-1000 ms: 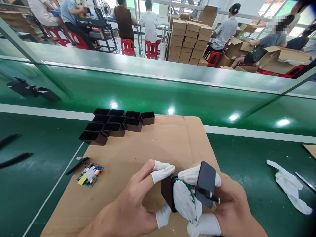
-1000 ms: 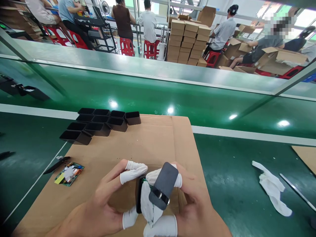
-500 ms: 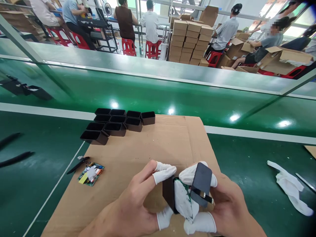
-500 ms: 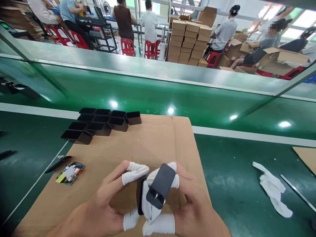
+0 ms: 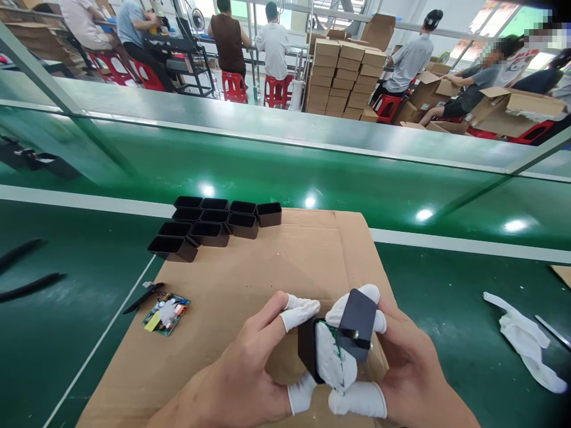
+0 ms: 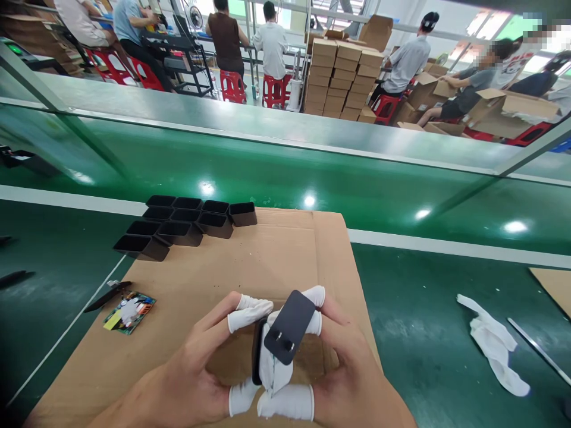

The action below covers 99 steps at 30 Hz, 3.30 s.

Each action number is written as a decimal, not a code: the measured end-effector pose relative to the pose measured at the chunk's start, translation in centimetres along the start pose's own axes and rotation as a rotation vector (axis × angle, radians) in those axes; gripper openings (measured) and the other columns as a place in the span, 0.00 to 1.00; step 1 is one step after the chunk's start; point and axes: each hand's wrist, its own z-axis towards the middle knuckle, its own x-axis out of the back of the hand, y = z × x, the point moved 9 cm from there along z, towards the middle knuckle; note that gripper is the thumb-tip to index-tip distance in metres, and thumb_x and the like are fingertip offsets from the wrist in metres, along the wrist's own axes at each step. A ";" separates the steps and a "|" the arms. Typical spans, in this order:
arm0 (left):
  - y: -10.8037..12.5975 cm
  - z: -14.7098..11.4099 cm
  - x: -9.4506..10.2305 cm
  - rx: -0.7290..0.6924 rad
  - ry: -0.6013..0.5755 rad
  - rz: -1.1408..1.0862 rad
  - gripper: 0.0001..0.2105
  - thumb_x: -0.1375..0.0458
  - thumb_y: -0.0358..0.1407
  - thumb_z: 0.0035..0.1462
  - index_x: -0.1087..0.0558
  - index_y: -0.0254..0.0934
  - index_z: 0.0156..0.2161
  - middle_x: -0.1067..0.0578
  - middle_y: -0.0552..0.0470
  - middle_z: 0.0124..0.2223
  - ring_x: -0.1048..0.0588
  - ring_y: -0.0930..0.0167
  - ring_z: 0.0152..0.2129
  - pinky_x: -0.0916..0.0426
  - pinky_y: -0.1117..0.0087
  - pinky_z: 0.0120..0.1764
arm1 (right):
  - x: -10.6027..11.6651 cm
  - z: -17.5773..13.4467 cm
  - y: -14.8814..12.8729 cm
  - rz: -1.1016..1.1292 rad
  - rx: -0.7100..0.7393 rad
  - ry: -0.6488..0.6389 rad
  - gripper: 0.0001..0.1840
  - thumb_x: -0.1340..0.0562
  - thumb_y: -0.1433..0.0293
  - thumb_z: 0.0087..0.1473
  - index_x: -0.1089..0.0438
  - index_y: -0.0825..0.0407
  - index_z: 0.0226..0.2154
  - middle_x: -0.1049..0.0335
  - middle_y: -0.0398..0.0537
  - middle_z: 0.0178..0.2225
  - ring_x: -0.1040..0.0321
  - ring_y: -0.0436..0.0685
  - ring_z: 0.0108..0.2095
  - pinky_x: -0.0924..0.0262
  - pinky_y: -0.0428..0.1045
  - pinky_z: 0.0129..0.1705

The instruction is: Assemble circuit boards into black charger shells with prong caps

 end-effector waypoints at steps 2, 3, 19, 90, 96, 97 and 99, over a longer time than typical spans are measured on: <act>-0.1 -0.1 -0.2 0.008 -0.003 0.007 0.43 0.25 0.28 0.49 0.33 0.41 0.69 0.22 0.44 0.51 0.19 0.61 0.47 0.17 0.65 0.50 | 0.0 0.1 -0.3 -0.022 0.013 0.007 0.29 0.14 0.67 0.43 0.18 0.40 0.47 0.24 0.42 0.43 0.26 0.56 0.39 0.24 0.45 0.44; -0.1 -0.1 -0.2 0.008 -0.005 0.007 0.43 0.25 0.28 0.50 0.34 0.41 0.70 0.23 0.45 0.51 0.20 0.62 0.47 0.17 0.65 0.50 | 0.0 0.1 -0.4 -0.032 0.017 0.002 0.29 0.14 0.67 0.44 0.18 0.40 0.48 0.24 0.41 0.42 0.26 0.55 0.38 0.24 0.45 0.44; -3.0 -2.4 -1.6 0.308 0.018 -0.689 0.41 0.26 0.32 0.57 0.33 0.62 0.71 0.25 0.46 0.67 0.22 0.54 0.62 0.24 0.49 0.63 | -0.6 -2.0 1.2 -0.066 -0.059 -0.076 0.53 0.16 0.56 0.48 0.37 0.34 0.71 0.32 0.52 0.70 0.29 0.72 0.67 0.28 0.60 0.68; -7.4 -4.8 -3.8 0.857 0.462 -0.826 0.31 0.15 0.40 0.33 0.19 0.38 0.45 0.16 0.41 0.50 0.14 0.52 0.47 0.17 0.55 0.50 | 0.4 0.3 5.1 0.186 -0.345 0.118 0.12 0.31 0.56 0.68 0.24 0.46 0.46 0.22 0.46 0.43 0.26 0.58 0.45 0.31 0.56 0.53; -6.8 -4.5 -4.0 0.840 0.485 -0.838 0.34 0.13 0.37 0.26 0.20 0.38 0.42 0.16 0.46 0.45 0.14 0.54 0.44 0.16 0.58 0.47 | 0.1 0.4 4.9 0.178 -0.347 0.057 0.10 0.33 0.58 0.69 0.25 0.45 0.46 0.23 0.45 0.44 0.27 0.58 0.46 0.31 0.56 0.53; -6.8 -4.5 -3.9 0.840 0.491 -0.834 0.35 0.13 0.36 0.24 0.20 0.38 0.42 0.16 0.46 0.46 0.14 0.53 0.44 0.16 0.57 0.48 | 0.1 0.4 4.8 0.184 -0.342 0.051 0.09 0.33 0.59 0.69 0.25 0.45 0.46 0.23 0.44 0.44 0.27 0.58 0.46 0.31 0.55 0.53; -6.6 -4.5 -3.9 0.847 0.514 -0.825 0.36 0.13 0.35 0.22 0.20 0.38 0.42 0.16 0.46 0.46 0.14 0.53 0.45 0.17 0.56 0.50 | 0.1 0.5 4.4 0.190 -0.324 0.036 0.07 0.33 0.61 0.69 0.26 0.44 0.46 0.24 0.43 0.44 0.28 0.57 0.45 0.31 0.54 0.53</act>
